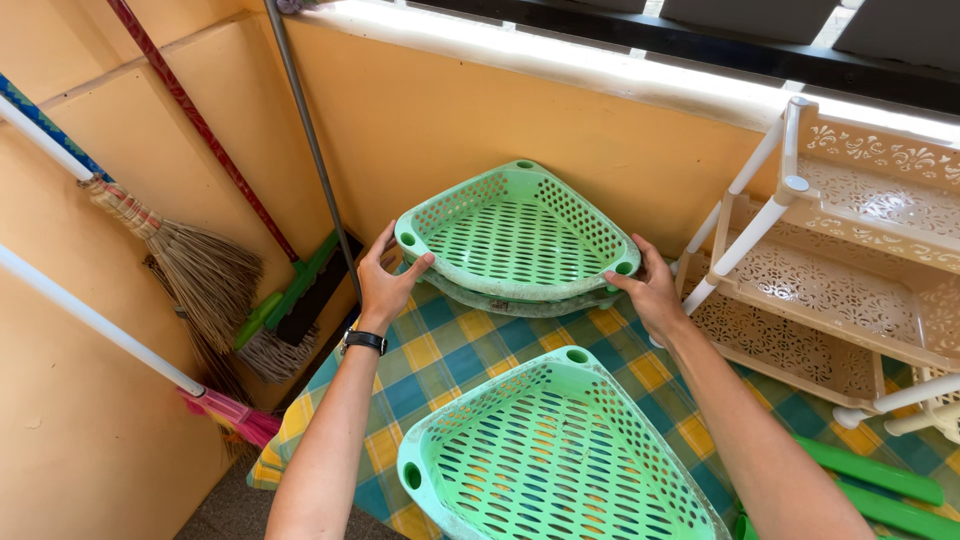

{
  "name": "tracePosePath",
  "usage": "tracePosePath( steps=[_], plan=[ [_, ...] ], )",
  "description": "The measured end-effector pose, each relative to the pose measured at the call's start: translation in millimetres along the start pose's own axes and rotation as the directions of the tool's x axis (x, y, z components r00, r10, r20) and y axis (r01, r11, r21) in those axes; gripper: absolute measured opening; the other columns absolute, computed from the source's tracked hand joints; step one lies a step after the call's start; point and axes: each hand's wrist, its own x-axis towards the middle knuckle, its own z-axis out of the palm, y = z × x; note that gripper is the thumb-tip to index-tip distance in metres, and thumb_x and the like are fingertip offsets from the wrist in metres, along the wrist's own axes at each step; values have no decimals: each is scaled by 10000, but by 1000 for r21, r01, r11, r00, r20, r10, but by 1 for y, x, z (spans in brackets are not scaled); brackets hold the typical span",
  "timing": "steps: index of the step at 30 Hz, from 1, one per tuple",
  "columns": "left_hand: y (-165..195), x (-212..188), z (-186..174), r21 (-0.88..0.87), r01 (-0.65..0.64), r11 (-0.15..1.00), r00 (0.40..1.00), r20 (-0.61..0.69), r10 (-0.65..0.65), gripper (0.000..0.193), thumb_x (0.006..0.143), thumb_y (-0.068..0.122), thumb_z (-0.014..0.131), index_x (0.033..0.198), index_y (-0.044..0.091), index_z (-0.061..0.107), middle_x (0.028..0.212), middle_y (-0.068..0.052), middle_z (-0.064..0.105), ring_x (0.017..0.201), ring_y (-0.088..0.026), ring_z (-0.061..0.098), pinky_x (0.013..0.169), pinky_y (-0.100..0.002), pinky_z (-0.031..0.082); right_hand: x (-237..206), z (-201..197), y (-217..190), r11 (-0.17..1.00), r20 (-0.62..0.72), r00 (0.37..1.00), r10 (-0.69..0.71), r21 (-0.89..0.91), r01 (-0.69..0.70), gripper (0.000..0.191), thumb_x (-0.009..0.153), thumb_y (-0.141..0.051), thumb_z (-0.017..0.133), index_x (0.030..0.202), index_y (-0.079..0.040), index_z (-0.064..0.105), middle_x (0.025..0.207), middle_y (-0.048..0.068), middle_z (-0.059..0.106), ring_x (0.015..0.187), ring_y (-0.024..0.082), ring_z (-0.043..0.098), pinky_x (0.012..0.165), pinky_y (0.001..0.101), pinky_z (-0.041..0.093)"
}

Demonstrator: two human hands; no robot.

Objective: The person disassembles a small green plastic corner shelf on a table, pulling green plastic tubes out of the perforated basket tiers by hand. They set the tubes aside, stack the separated baskets, and arrange the tubes in rows on the table.

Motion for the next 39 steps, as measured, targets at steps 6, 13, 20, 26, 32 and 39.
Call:
tracePosePath(
  steps=[6, 13, 20, 26, 32, 39],
  plan=[
    [-1, -1, 0, 133, -4, 991, 1000, -22, 7, 967, 719, 526, 882, 1466, 2, 564, 1377, -215, 650, 1309, -320, 599, 1048, -471, 509, 0, 1, 2, 1000, 0, 1000, -4, -8, 4, 885, 862, -38, 719, 1604, 11, 239, 1474, 158, 517, 1314, 232, 526, 1111, 356, 433],
    [8, -2, -1, 76, 32, 997, 999, 2, -32, 969, 734, 530, 867, 1476, 3, 534, 1400, -208, 648, 1350, -311, 593, 1042, -480, 511, -3, 3, -3, 999, -1, 1000, 28, -23, -28, 895, 867, -58, 711, 1613, 4, 219, 1468, 172, 521, 1309, 238, 528, 1108, 356, 430],
    [23, -7, -1, 52, 69, 996, 998, 10, -69, 1004, 801, 506, 827, 1552, 2, 392, 1474, -216, 575, 1387, -319, 544, 1049, -482, 504, -10, 0, -10, 996, -14, 998, 58, -69, -59, 1056, 858, -176, 753, 1625, 4, 49, 1600, 202, 391, 1397, 270, 475, 1164, 382, 374],
    [28, -19, -6, -20, 107, 994, 994, -10, -107, 916, 902, 460, 738, 1595, 44, 307, 1529, -187, 499, 1384, -316, 498, 1041, -458, 511, -34, -18, -18, 973, 68, 992, 110, -209, -94, 1175, 855, -318, 760, 1622, -52, -89, 1698, 189, 86, 1552, 287, 185, 1235, 416, 200],
    [15, -77, -38, -21, 155, 988, 972, 181, -149, 557, 933, 344, 694, 1401, 60, 591, 1406, -113, 652, 1263, -218, 630, 998, -384, 538, -115, -46, -42, 923, 208, 960, 189, -370, -101, 992, 850, -412, 711, 1629, -105, 179, 1692, 124, 237, 1541, 243, 267, 1232, 427, 248],
    [-7, -192, -95, -14, 415, 910, 866, 311, -391, 471, 903, 210, 702, 1338, 36, 656, 1311, -125, 733, 1244, -229, 687, 1091, -388, 509, -233, -114, -35, 796, 330, 882, 337, -599, -80, 813, 797, -299, 849, 1525, -199, 502, 1478, -9, 542, 1368, 156, 519, 1163, 377, 450]
  ],
)
